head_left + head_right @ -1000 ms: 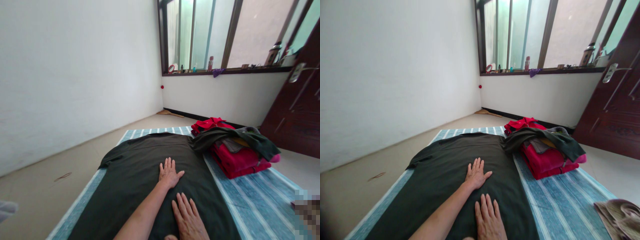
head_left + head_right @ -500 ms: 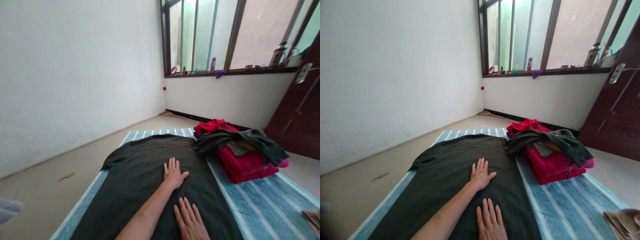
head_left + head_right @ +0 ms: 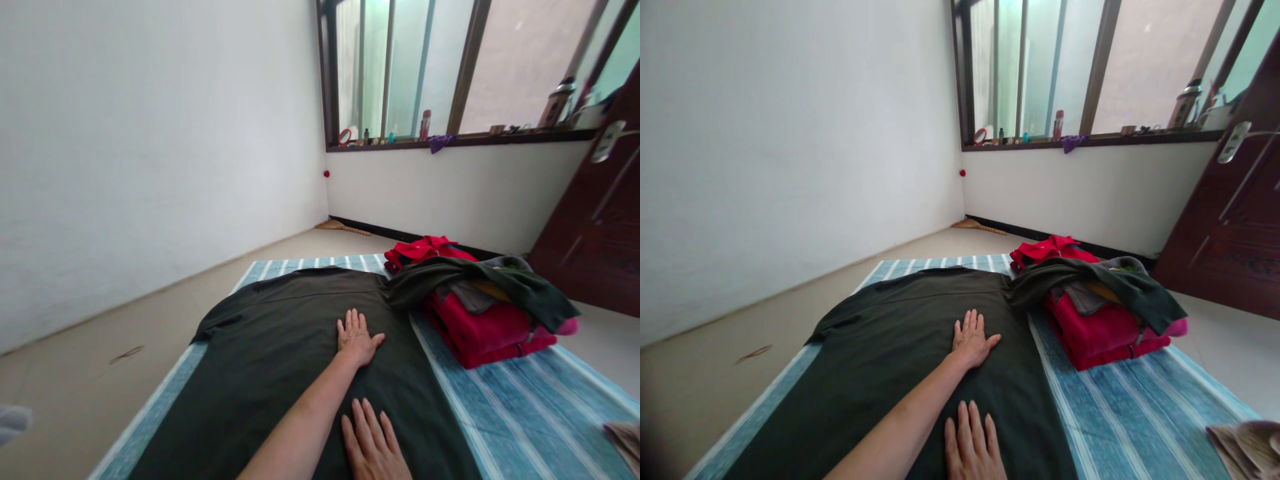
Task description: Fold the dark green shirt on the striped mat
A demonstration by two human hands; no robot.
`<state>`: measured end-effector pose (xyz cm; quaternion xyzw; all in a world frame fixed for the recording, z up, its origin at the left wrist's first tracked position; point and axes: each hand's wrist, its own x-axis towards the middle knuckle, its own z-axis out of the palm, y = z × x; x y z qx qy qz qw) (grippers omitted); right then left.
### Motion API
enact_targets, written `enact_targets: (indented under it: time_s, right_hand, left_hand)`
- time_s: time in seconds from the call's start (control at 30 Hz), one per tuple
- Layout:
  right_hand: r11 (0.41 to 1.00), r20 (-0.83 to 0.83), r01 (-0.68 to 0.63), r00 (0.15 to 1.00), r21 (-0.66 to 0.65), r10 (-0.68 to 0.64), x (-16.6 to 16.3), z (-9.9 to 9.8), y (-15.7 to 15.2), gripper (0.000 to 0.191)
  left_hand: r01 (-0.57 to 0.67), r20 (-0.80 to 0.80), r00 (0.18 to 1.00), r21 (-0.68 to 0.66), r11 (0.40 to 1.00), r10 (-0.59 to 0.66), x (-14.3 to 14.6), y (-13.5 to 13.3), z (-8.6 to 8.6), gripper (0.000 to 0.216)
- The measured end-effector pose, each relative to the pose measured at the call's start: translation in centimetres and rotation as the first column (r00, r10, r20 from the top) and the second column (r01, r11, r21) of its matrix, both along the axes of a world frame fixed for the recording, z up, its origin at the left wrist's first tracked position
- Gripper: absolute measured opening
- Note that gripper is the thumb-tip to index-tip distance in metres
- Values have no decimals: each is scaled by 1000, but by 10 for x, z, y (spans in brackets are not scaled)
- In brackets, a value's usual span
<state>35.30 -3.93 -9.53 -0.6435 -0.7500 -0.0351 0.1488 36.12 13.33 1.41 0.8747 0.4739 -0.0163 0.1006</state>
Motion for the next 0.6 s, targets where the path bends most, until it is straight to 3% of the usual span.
enact_targets:
  time_s: [0.2, 0.4, 0.5, 0.6]
  right_hand:
    - [987, -67, 158, 985, -13, -158, -16, 0, 1, 42]
    - [994, -61, 107, 992, -25, -108, -13, 5, 5, 43]
    - [992, -33, 116, 993, 44, -114, -8, 15, 2, 41]
    - [978, -43, 179, 984, 109, -175, 0, 38, -13, 37]
  left_hand:
    - [112, 19, 994, -29, 993, -112, 9, -17, 1, 87]
    - [107, 42, 994, -69, 992, -104, 9, -22, 1, 85]
    - [107, 95, 990, -56, 993, -101, 13, -24, 10, 81]
    - [157, 156, 976, -4, 988, -154, 26, -25, 25, 72]
